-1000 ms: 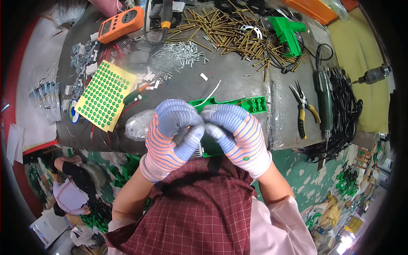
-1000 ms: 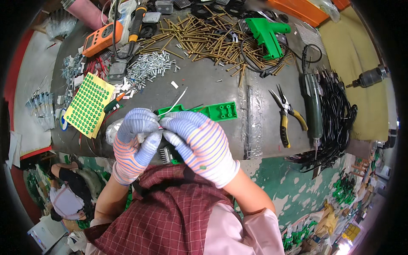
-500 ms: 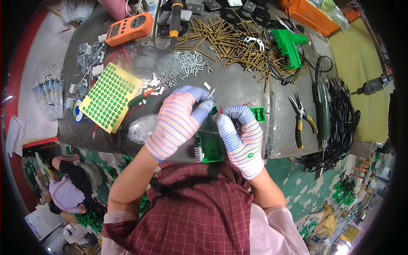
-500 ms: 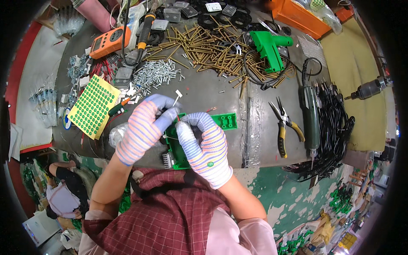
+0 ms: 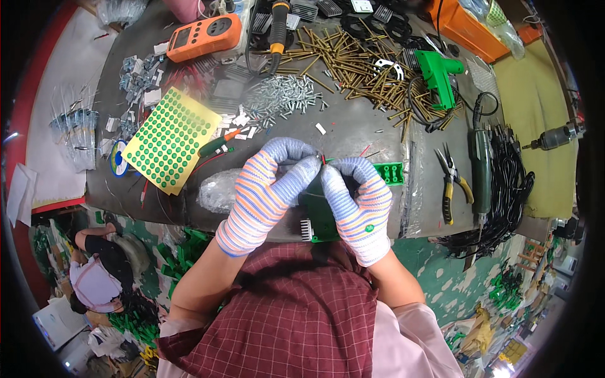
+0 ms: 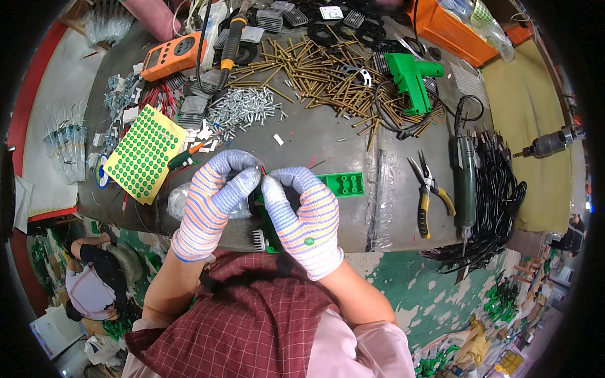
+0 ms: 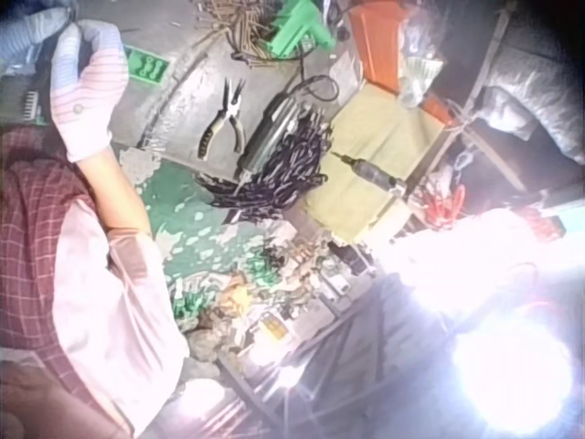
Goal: Assembling a handheld electronic device with a green plastic housing, including wiring and soldering.
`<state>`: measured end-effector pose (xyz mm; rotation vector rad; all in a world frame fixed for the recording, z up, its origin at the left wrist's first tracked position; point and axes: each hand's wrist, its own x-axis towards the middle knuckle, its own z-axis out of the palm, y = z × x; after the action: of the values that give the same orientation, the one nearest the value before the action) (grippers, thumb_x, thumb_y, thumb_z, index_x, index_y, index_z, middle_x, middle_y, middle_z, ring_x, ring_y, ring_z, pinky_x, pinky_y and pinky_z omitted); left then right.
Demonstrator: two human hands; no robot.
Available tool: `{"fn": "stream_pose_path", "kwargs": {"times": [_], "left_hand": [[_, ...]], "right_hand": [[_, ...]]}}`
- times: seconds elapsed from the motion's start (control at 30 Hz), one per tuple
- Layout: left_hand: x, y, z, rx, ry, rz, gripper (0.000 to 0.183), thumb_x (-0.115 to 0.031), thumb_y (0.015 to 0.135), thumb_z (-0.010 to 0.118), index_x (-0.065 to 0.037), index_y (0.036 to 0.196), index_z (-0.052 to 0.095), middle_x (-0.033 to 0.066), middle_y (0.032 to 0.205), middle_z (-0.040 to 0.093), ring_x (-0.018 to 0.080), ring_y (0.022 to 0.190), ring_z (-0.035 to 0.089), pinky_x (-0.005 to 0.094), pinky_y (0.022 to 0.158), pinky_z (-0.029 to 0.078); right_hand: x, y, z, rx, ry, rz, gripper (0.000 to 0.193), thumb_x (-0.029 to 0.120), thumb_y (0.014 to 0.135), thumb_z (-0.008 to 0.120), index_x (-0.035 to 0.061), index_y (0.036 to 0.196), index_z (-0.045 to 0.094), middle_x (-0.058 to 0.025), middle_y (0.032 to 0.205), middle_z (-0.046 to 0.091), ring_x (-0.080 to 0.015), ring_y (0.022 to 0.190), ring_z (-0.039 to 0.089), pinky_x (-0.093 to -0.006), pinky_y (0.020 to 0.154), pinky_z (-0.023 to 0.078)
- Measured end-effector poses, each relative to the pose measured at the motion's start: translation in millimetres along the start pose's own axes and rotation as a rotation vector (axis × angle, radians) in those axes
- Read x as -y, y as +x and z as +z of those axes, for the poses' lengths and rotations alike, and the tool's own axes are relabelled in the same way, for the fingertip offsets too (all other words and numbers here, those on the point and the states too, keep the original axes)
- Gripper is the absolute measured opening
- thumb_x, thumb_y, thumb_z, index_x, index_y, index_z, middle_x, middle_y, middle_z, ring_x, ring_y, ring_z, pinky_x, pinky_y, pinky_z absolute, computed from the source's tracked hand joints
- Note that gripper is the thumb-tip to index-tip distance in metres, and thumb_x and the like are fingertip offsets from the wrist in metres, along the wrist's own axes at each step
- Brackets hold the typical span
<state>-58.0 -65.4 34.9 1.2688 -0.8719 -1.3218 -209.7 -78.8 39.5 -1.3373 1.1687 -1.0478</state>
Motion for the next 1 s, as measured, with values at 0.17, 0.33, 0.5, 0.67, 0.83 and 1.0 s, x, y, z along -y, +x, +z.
{"fn": "stream_pose_path", "kwargs": {"times": [0.17,0.33,0.5,0.67,0.83,1.0], "left_hand": [[2,1,-6,0.056,-0.022,-0.057,0.018,-0.012,0.091,0.068,-0.001,0.105,0.065,0.0029,0.090,0.068,0.0070,0.081,0.062,0.0224,0.071,0.052],[7,0,-6,0.055,-0.011,-0.045,0.019,-0.011,0.091,0.068,-0.001,0.107,0.064,0.0038,0.093,0.067,0.0078,0.082,0.063,0.0228,0.072,0.053],[4,0,-4,0.046,-0.059,-0.033,0.016,-0.008,0.089,0.069,0.000,0.103,0.065,0.0044,0.093,0.067,0.0084,0.083,0.063,0.0236,0.074,0.053],[2,-1,-4,0.047,-0.064,-0.023,0.015,-0.008,0.089,0.069,0.000,0.101,0.065,0.0039,0.092,0.067,0.0086,0.083,0.062,0.0236,0.074,0.053],[6,1,-5,0.064,-0.068,0.036,0.015,-0.009,0.089,0.069,-0.001,0.100,0.065,0.0035,0.091,0.067,0.0090,0.081,0.062,0.0245,0.074,0.053],[5,2,-5,0.042,0.158,-0.026,0.016,-0.010,0.089,0.068,-0.001,0.101,0.065,0.0080,0.090,0.069,0.0139,0.077,0.066,0.0288,0.071,0.054]], "right_hand": [[5,1,1,0.044,-0.047,0.030,0.010,0.010,0.090,0.069,0.0002,0.093,0.068,-0.0064,0.076,0.069,-0.0102,0.068,0.062,-0.0264,0.064,0.050],[3,2,0,0.071,-0.028,0.060,0.012,0.011,0.090,0.068,-0.0006,0.093,0.068,-0.0069,0.076,0.069,-0.0109,0.069,0.063,-0.0268,0.064,0.050],[6,3,-3,0.105,-0.052,0.053,0.012,0.011,0.090,0.067,-0.0005,0.093,0.069,-0.0076,0.077,0.070,-0.0119,0.069,0.064,-0.0270,0.065,0.051],[3,2,-3,0.106,-0.066,0.046,0.011,0.011,0.090,0.068,0.0002,0.093,0.069,-0.0081,0.077,0.070,-0.0141,0.069,0.065,-0.0278,0.066,0.051],[3,3,-5,0.138,-0.077,0.064,0.011,0.010,0.089,0.068,0.0006,0.093,0.069,-0.0101,0.079,0.070,-0.0179,0.071,0.067,-0.0297,0.068,0.052],[2,8,-15,0.177,-0.305,-0.189,0.011,0.010,0.084,0.070,0.0031,0.092,0.070,-0.0131,0.082,0.070,-0.0284,0.074,0.068,-0.0355,0.069,0.053]]}}
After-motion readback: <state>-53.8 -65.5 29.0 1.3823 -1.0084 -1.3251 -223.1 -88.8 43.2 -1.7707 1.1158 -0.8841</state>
